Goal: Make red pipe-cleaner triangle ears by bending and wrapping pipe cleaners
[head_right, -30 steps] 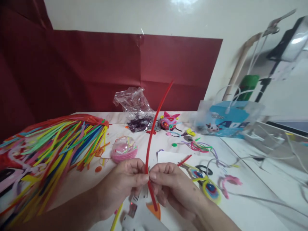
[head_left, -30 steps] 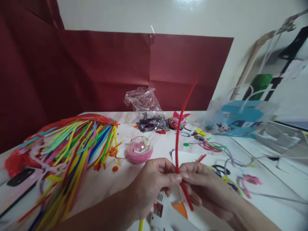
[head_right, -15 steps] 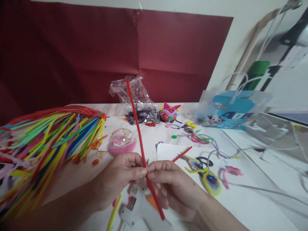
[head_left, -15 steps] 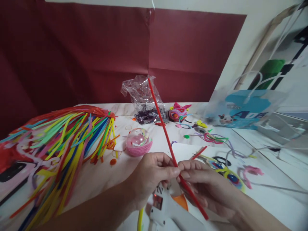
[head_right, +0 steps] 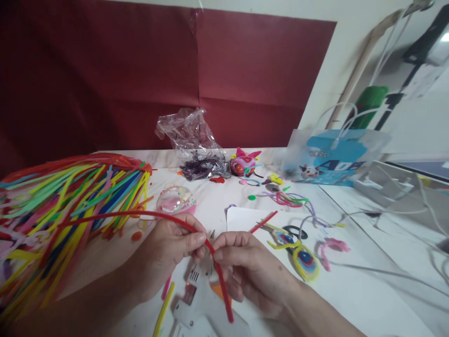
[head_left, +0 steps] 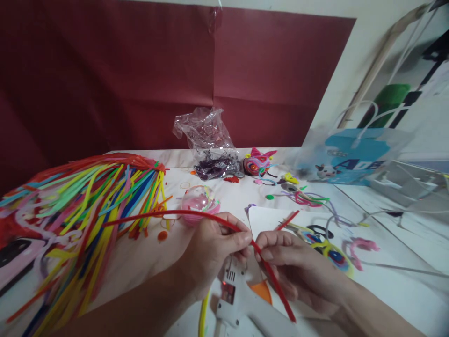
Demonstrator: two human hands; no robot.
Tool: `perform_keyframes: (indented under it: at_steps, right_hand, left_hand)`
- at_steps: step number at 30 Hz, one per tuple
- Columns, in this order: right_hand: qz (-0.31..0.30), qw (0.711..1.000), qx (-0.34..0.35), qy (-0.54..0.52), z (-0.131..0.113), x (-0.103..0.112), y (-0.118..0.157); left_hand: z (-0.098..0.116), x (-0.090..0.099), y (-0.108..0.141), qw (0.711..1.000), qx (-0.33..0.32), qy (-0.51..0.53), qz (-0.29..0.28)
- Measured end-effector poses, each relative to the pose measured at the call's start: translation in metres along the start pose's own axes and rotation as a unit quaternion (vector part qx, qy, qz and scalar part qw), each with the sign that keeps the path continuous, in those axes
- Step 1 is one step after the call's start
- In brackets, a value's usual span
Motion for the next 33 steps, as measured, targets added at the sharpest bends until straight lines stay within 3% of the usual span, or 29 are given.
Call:
perform_keyframes:
  at_steps: [14, 26, 33]
  right_hand:
    - [0.042, 0.998, 0.038, 0.000, -0.012, 0.007, -0.001]
    - [-0.001, 0.999, 0.033, 0.032, -0.009, 0.000, 0.003]
    - [0.044, 0.996, 0.059, 0.042, -0.014, 0.005, 0.002]
  left_hand:
    - [0.004, 0.003, 0.003, 0.998, -0.041, -0.020, 0.044]
    - [0.005, 0.000, 0.004, 0.997, -0.046, -0.029, 0.053]
    - [0.005, 0.003, 0.005, 0.995, -0.049, -0.050, 0.069]
Point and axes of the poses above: each hand's wrist, its own y-axis away from the middle knuckle, its own x-axis out of the back of the hand, z = x × y, the point moved 7 cm from there along -y, towards the middle knuckle, and after that the axes turned 6 degrees about x, right-handed, at the moved point
